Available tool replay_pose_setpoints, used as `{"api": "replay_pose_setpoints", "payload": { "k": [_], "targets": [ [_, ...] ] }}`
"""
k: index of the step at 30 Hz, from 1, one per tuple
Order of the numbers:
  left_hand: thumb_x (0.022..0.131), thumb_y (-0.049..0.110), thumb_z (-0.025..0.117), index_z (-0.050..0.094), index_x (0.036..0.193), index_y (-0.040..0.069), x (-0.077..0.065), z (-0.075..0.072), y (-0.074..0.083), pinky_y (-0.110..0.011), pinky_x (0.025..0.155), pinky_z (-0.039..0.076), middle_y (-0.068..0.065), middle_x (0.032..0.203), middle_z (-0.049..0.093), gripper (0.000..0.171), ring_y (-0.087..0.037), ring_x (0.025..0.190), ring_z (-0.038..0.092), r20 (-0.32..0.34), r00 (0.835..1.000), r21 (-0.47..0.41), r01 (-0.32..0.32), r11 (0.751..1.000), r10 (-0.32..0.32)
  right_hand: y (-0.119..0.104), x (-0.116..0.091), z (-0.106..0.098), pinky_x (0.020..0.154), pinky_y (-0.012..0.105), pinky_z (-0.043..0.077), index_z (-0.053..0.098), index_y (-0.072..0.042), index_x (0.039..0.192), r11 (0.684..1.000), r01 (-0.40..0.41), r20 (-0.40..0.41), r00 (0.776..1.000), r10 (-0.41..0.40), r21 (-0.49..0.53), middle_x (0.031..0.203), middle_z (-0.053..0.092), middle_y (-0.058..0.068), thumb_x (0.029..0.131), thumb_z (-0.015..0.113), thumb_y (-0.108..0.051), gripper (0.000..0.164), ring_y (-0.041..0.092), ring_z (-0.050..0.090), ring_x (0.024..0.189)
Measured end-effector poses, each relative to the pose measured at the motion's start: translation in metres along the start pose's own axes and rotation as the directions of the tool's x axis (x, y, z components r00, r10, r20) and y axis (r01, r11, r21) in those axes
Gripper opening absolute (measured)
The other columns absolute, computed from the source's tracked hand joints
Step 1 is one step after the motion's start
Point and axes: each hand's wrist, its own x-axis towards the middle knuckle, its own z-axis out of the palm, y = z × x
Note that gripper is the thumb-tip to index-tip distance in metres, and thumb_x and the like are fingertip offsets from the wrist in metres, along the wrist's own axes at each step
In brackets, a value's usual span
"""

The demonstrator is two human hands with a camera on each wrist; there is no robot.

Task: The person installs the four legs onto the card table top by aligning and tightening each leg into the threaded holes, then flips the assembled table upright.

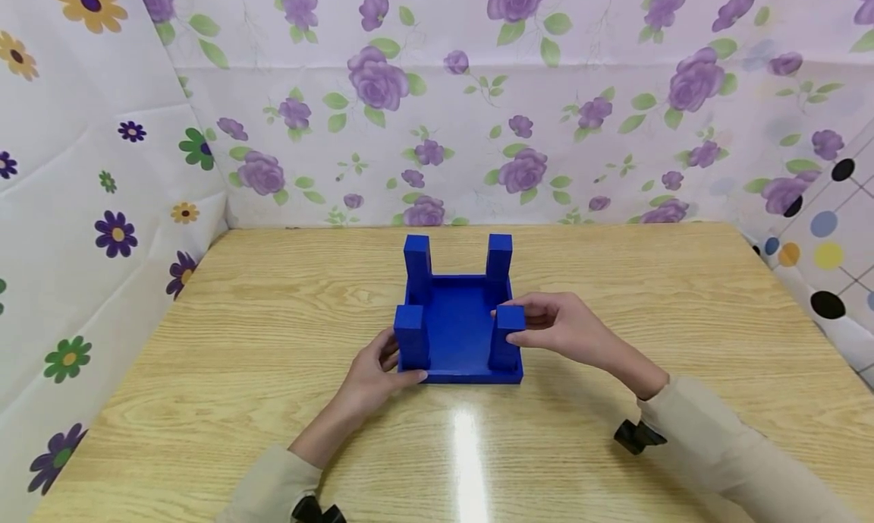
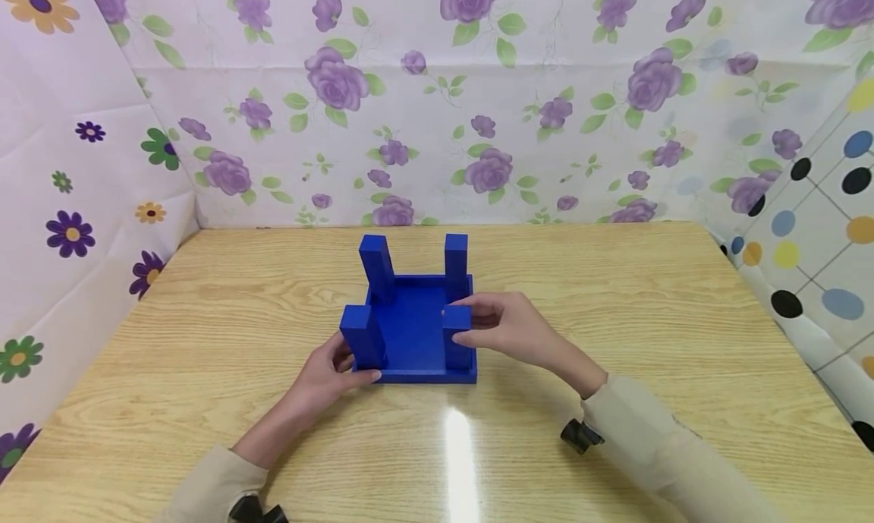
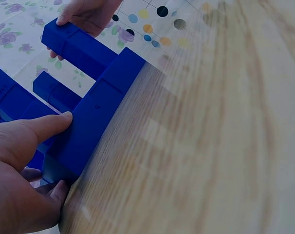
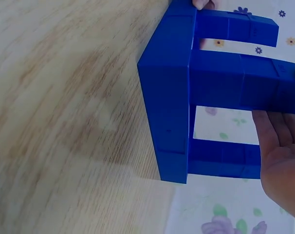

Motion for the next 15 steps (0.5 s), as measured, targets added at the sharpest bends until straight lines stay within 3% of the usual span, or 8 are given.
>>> {"api": "replay_pose_setpoints", "payload": {
  "k": [9, 15],
  "targets": [
    [0.08, 0.001, 0.077, 0.039, 0.146, 0.006, -0.0002, -0.0001, 0.0004, -0.044, 0.1, 0.045, -0.019, 0.137, 0.049, 0.077, -0.037, 0.129, 0.044, 0.012, 1.0, -0.008, -0.01, 1.0, 0.01, -0.0015, -0.0015, 0.0016, 0.078, 0.031, 0.057, 0.064, -0.003, 0.124, 0.999, -0.033, -0.03, 0.999, 0.033, -0.015, 0.11, 0.069, 0.01, 0.086, 0.075, -0.018, 0.043, 0.019, 0.067, 0.097],
    [0.08, 0.003, 0.078, 0.039, 0.146, 0.005, -0.0004, 0.0012, 0.0003, -0.045, 0.102, 0.043, -0.02, 0.137, 0.048, 0.077, -0.037, 0.129, 0.044, 0.011, 1.0, 0.002, -0.006, 1.0, 0.006, -0.0027, -0.0071, 0.004, 0.086, 0.036, 0.055, 0.061, -0.004, 0.128, 1.0, -0.026, -0.043, 0.999, 0.025, -0.01, 0.119, 0.065, 0.01, 0.087, 0.074, -0.02, 0.046, 0.023, 0.064, 0.105]
  ]
}}
